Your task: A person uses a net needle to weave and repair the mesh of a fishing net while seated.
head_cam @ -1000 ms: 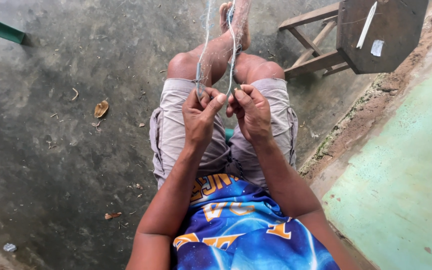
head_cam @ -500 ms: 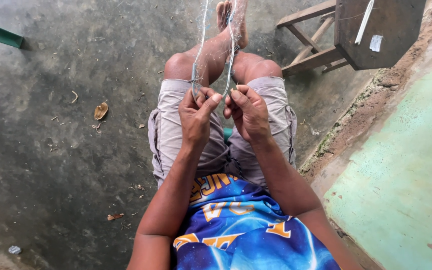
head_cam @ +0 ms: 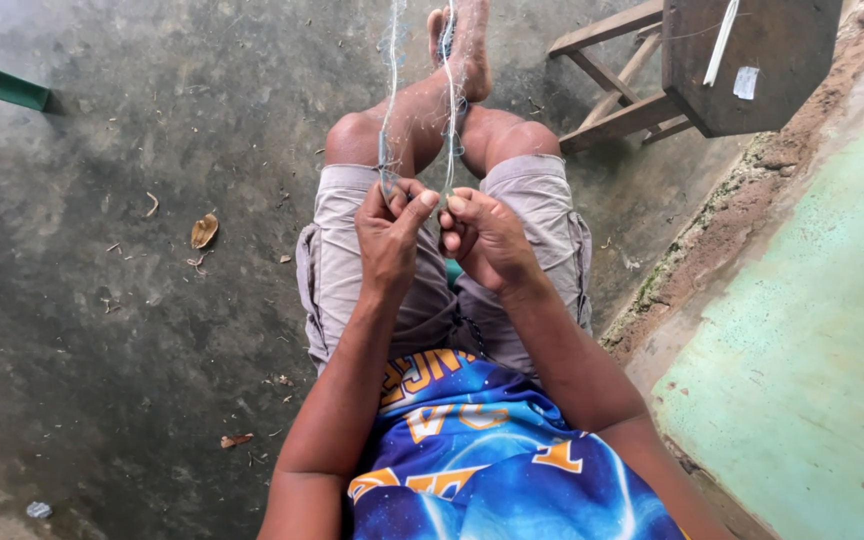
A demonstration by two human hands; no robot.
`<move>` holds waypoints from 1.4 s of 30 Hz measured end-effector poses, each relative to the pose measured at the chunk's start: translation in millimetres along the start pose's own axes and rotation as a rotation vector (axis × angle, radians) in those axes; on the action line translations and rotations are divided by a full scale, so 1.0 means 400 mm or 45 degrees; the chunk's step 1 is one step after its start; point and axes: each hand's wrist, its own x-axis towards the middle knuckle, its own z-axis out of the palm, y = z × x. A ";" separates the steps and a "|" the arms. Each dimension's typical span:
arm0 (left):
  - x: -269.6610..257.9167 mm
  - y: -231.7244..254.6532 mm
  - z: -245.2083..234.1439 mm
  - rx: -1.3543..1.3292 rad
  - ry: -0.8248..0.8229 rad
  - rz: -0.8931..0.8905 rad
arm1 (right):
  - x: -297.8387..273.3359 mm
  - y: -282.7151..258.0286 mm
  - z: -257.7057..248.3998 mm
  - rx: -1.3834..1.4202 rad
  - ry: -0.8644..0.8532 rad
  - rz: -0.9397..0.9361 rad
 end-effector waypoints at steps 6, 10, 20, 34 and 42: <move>0.011 -0.012 -0.017 -0.093 -0.012 0.000 | -0.026 0.008 -0.027 -0.016 -0.053 0.107; 0.017 -0.012 -0.024 -0.225 0.016 -0.018 | -0.037 -0.097 -0.052 -0.178 0.057 -0.113; 0.045 -0.027 -0.095 -0.373 -0.019 -0.121 | -0.012 -0.330 -0.402 -0.586 0.740 -0.859; 0.098 -0.040 -0.137 -0.434 -0.099 -0.179 | 0.153 -0.644 -0.747 -0.787 1.095 -0.921; 0.097 -0.009 -0.106 -0.402 -0.070 -0.225 | 0.191 -0.886 -0.775 -1.595 1.505 -1.192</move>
